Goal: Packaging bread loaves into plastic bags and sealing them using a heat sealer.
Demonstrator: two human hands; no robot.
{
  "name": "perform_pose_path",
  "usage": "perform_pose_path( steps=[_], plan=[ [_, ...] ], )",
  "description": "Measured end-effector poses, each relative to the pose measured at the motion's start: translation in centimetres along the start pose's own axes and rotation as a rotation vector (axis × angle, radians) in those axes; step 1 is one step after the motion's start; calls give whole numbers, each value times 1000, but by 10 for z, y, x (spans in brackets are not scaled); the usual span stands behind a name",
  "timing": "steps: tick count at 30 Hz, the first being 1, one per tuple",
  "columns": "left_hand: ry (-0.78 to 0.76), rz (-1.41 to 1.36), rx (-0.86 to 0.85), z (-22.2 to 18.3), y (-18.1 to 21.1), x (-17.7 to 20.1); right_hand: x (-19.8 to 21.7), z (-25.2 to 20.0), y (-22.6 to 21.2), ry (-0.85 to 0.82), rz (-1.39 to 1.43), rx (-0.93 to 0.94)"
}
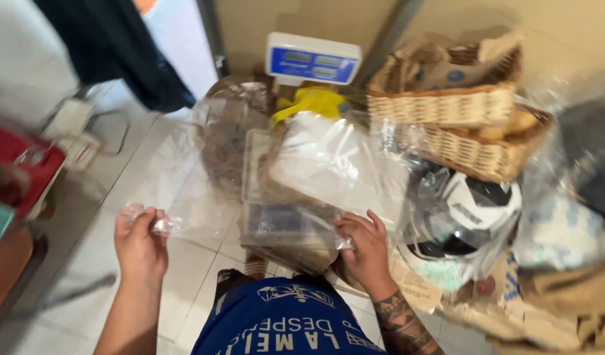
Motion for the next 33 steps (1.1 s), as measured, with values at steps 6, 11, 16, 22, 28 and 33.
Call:
perform_pose_path(
  steps=[6, 11, 16, 22, 28, 33],
  plan=[
    [123, 54, -148, -130, 69, 13, 55, 59, -36, -46, 424, 249],
    [341, -66, -23, -216, 66, 55, 5, 70, -14, -605, 350, 39],
    [583, -18, -21, -291, 48, 140, -26, 63, -71, -701, 508, 64],
    [647, -132, -47, -353, 24, 231, -63, 56, -143, -600, 734, 283],
    [632, -252, -121, -370, 22, 335, -119, 28, -229, -785, 576, 157],
    [728, -277, -166, -389, 64, 412, -190, -33, -279, -879, 556, -137]
  ],
)
Point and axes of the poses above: each hand's wrist, its own z-axis towards the middle knuckle, its own x-axis out of the back of the hand, y = z × x, the point moved 4 cm from there along z, towards the middle knuckle, and after that the axes turned 5 degrees about z, right-handed, at the moved point
